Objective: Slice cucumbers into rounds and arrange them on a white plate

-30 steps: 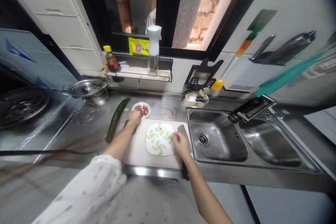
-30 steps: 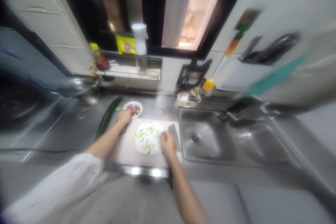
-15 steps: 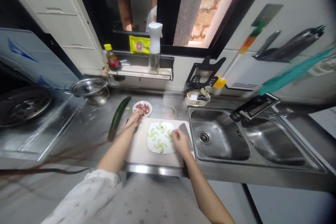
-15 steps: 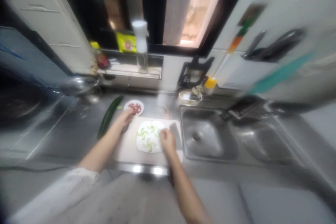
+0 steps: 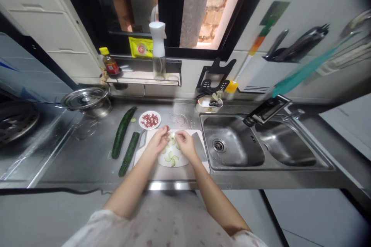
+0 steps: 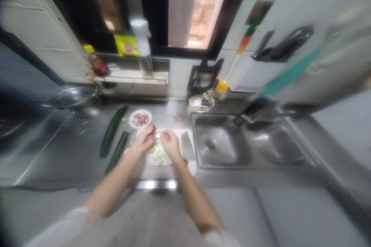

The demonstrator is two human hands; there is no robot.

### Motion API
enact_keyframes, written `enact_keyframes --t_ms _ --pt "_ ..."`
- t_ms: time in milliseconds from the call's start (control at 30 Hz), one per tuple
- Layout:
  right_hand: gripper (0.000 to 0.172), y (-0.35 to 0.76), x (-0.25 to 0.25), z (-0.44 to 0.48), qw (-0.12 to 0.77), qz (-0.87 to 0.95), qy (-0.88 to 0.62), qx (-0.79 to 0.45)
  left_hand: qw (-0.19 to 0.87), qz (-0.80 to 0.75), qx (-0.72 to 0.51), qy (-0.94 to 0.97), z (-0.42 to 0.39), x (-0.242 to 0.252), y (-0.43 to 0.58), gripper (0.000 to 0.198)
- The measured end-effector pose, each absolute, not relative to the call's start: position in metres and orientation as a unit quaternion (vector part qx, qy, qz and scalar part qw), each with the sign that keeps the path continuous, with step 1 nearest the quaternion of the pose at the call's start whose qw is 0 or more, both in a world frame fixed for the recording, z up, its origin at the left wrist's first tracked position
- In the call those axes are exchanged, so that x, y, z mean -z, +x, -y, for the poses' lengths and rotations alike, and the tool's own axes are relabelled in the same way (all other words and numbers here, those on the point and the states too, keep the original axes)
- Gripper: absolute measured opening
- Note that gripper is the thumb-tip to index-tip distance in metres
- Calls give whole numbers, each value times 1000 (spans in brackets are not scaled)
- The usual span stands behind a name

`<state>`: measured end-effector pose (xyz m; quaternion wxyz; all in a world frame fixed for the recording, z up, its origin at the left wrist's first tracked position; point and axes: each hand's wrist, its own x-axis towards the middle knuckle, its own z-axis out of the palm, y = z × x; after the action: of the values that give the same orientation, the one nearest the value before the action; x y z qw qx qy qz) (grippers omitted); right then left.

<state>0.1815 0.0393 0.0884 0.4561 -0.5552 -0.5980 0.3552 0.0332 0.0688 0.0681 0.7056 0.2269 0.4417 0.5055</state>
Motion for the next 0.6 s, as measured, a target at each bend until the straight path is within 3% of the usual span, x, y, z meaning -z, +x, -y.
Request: enact_keyframes --t_ms 200,600 --pt "22 177 -98 -45 489 585 -549 -343 748 -373 -499 229 -52 -74 57 19" --pt "19 185 -91 -47 464 605 -559 -326 751 -350 -509 233 -43 -77 65 23"
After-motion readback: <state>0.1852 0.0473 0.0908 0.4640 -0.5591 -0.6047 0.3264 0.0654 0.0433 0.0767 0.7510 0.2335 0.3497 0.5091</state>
